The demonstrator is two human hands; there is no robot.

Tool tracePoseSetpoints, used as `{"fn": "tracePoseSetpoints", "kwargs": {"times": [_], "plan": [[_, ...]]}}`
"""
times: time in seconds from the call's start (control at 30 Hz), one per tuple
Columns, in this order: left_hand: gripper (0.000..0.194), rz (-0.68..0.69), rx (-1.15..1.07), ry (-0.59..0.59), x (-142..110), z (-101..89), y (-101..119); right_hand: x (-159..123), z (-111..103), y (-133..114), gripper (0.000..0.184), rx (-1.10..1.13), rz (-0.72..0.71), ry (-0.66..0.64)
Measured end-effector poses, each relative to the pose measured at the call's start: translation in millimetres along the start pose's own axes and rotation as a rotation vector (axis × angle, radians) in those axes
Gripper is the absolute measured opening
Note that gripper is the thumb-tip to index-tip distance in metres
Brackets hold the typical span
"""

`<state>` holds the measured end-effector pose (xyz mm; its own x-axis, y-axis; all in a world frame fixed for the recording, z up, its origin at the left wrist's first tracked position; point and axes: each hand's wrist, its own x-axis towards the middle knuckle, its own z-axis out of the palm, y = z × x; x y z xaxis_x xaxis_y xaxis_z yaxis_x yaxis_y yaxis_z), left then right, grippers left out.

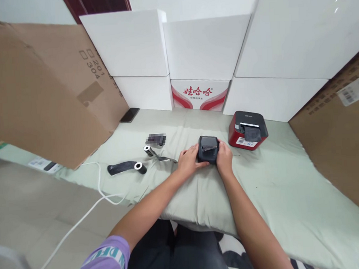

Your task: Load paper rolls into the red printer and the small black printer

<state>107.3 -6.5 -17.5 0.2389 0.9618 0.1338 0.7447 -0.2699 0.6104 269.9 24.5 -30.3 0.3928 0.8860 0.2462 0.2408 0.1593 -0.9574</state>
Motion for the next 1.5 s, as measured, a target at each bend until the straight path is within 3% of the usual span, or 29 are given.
{"fn": "tracePoseSetpoints", "kwargs": {"times": [0.37,0.5,0.67,0.93,1.5], "plan": [[0.047,-0.077,-0.059,0.125,0.8,-4.1,1.7,9.5,-3.0,7.6,0.051,0.072,0.057,0.003],[0.036,-0.083,-0.159,0.177,3.6,-3.0,-2.2,8.9,-3.0,3.8,0.046,0.191,0.155,-0.006],[0.023,-0.170,-0.351,0.243,7.5,-1.9,-9.1,4.0,-1.7,-4.3,0.043,0.215,0.153,-0.035],[0.009,-0.267,-0.583,0.200,14.1,3.2,-22.6,3.9,-3.8,-7.2,0.048,0.084,0.104,-0.009],[0.003,-0.256,-0.604,0.097,24.1,0.4,-34.4,1.2,-3.2,-10.9,0.048,-0.007,0.069,0.000]]}}
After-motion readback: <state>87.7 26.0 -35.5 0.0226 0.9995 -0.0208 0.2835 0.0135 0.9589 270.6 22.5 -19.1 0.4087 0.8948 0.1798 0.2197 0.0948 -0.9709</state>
